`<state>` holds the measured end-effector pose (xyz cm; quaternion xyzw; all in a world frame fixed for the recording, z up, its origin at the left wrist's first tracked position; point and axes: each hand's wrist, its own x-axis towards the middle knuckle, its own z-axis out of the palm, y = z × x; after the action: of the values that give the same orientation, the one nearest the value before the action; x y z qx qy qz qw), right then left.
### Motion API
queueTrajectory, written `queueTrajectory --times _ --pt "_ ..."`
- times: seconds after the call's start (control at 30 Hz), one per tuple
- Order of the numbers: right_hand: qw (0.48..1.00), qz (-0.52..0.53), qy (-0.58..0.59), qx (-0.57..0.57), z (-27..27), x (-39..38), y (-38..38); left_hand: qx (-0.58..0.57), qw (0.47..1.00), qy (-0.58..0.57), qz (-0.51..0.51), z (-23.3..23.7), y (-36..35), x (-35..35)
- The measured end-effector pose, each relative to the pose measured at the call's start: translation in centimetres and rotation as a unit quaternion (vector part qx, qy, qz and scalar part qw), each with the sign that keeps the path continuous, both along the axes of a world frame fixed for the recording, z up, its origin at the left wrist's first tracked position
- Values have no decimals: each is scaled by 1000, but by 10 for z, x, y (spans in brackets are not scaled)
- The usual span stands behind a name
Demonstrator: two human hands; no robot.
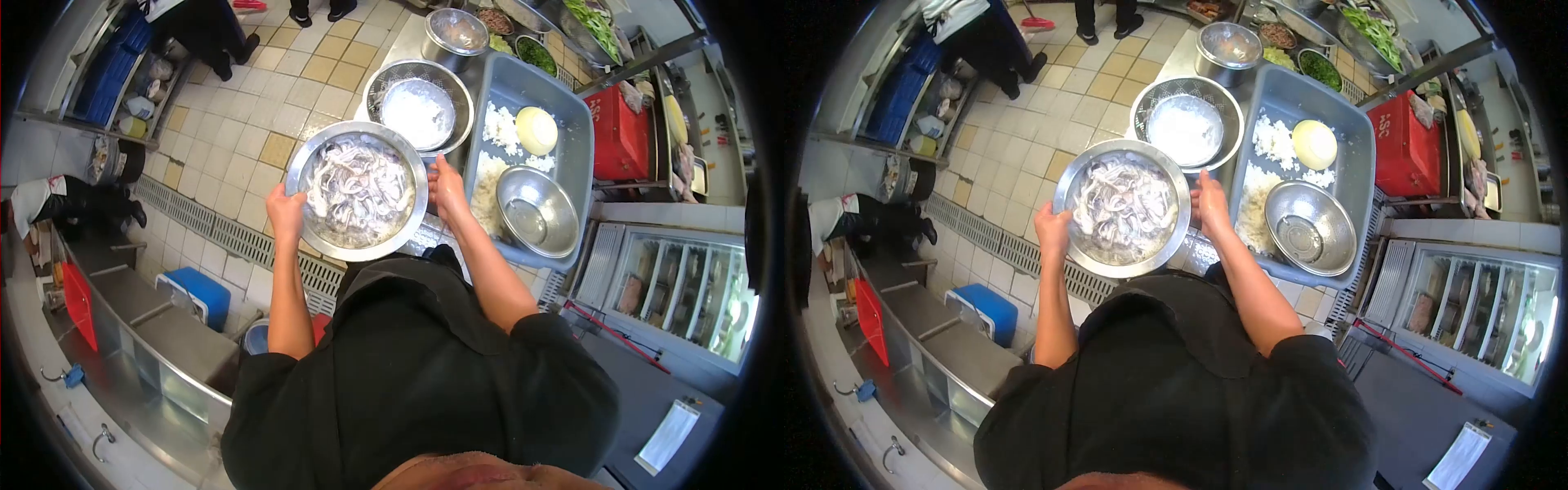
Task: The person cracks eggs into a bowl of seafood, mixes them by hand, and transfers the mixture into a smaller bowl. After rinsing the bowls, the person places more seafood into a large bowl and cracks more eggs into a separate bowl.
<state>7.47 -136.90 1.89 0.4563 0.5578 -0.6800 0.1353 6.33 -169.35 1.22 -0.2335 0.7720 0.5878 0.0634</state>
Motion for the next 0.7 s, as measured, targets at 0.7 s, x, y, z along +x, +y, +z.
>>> queueTrajectory --times 0.7 --pt "994 -74 78 34 -7 -136 34 33 999 -8 8 3 -4 5"
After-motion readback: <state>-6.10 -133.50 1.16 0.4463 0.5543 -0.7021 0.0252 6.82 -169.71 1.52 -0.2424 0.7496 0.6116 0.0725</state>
